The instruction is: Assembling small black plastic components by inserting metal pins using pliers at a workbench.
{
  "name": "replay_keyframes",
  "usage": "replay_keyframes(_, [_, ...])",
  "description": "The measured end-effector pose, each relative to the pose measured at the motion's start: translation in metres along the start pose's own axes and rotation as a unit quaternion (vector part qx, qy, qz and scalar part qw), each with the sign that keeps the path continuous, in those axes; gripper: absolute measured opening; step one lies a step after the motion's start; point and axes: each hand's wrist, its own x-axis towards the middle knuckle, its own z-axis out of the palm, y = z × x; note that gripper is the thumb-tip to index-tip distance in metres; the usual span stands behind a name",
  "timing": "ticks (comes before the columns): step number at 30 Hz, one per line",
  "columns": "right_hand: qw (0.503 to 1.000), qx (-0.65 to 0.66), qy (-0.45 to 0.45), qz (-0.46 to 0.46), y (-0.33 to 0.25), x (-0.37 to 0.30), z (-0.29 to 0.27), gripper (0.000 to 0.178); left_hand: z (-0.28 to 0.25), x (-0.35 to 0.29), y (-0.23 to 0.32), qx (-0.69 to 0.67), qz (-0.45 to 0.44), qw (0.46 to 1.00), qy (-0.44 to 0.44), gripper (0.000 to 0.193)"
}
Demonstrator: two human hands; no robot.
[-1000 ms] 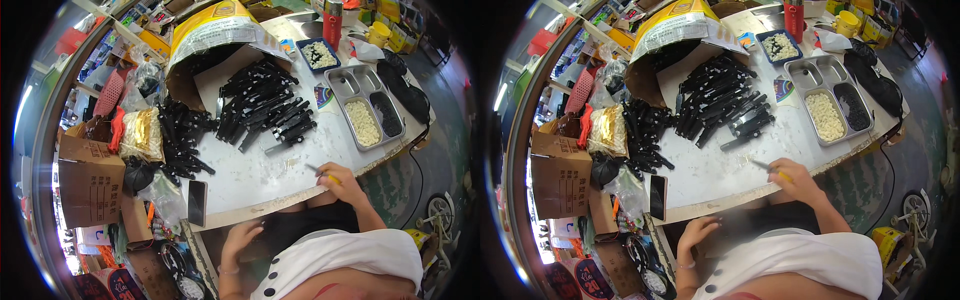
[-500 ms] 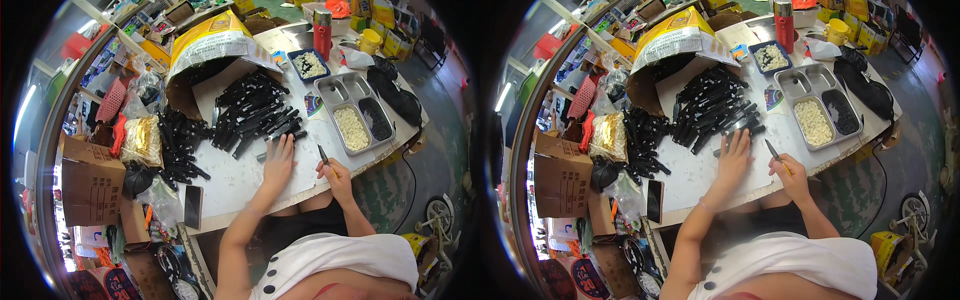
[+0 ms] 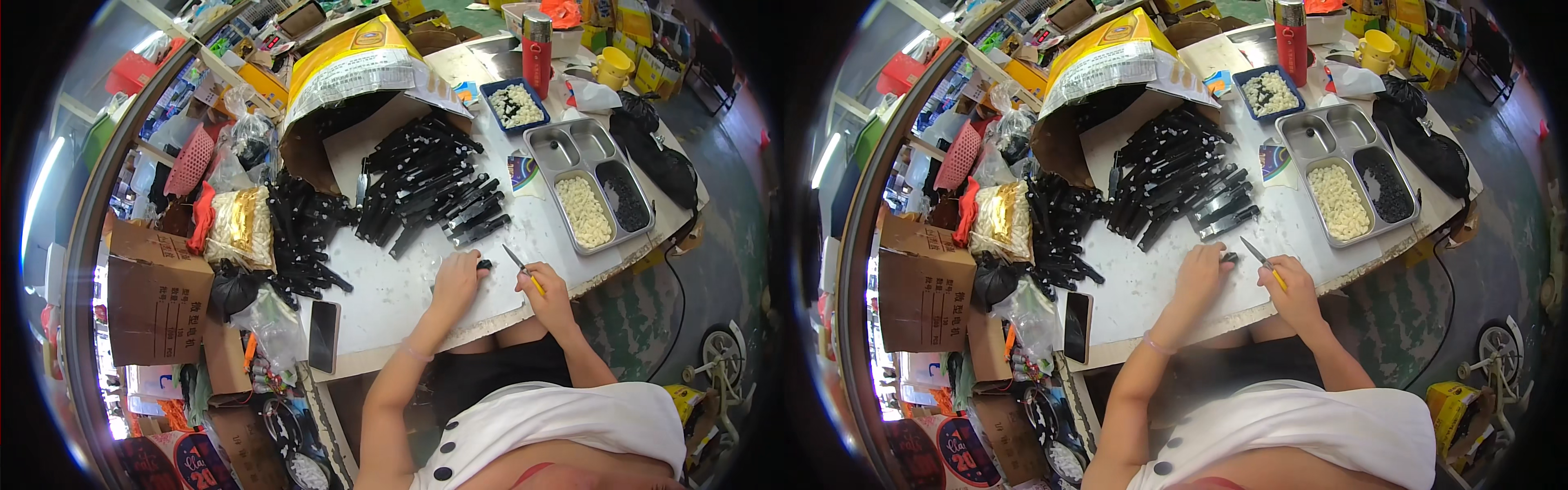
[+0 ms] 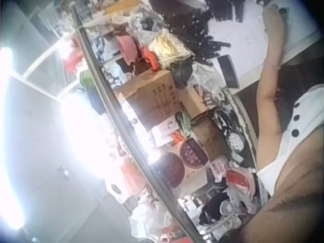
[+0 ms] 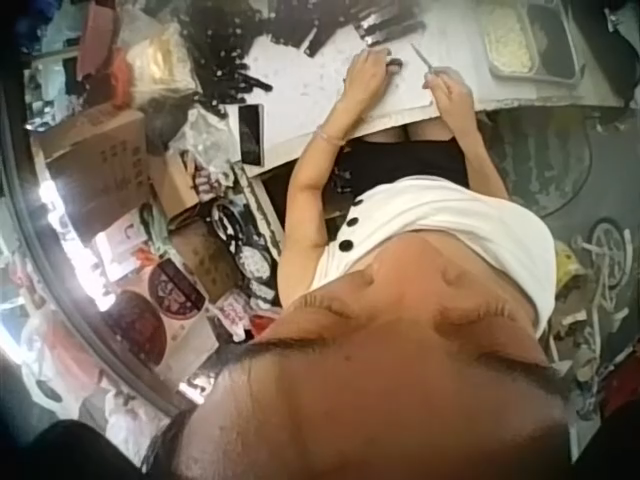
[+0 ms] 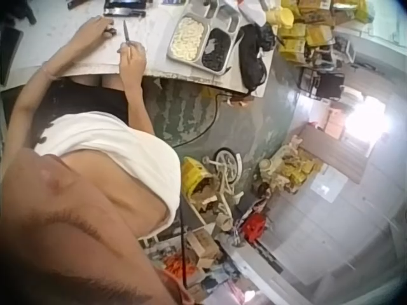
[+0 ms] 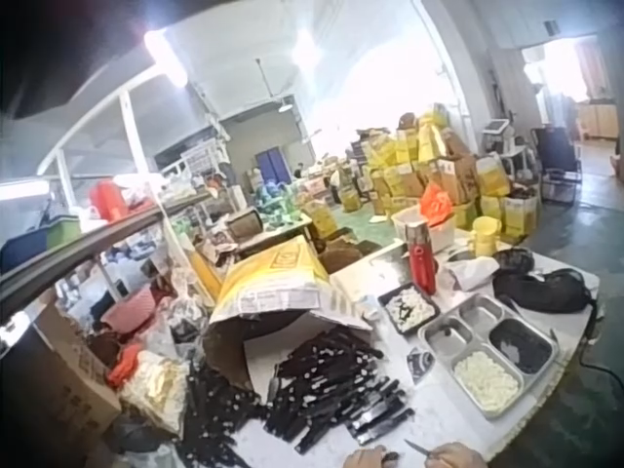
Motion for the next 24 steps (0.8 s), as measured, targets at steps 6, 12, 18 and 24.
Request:
replay_keyframes(6, [0.999, -0.046, -0.021, -0.008, 0.003, -0.004, 0.006, 0.022, -0.028, -0.020, 0.013, -0.053, -0.124, 0.990, 0.052, 0.019])
replay_keyframes(12, [0.996, -0.050, -0.067, -0.019, -0.011, -0.004, 0.021, 0.021, -0.038, -0.028, 0.009, -0.215, -0.269, 0.928, 0.144, 0.029])
replay_keyframes(18, [0.992, -0.073, -0.063, -0.087, -0.026, 0.002, 0.039, 0.020, -0.055, -0.027, 0.020, 0.009, -0.101, 0.984, 0.145, 0.041])
replay_keyframes(24, [0.985, -0.085, -0.079, -0.126, -0.037, 0.003, 0.041, 0.017, -0.068, -0.033, 0.024, 0.085, -0.037, 0.985, 0.142, 0.032])
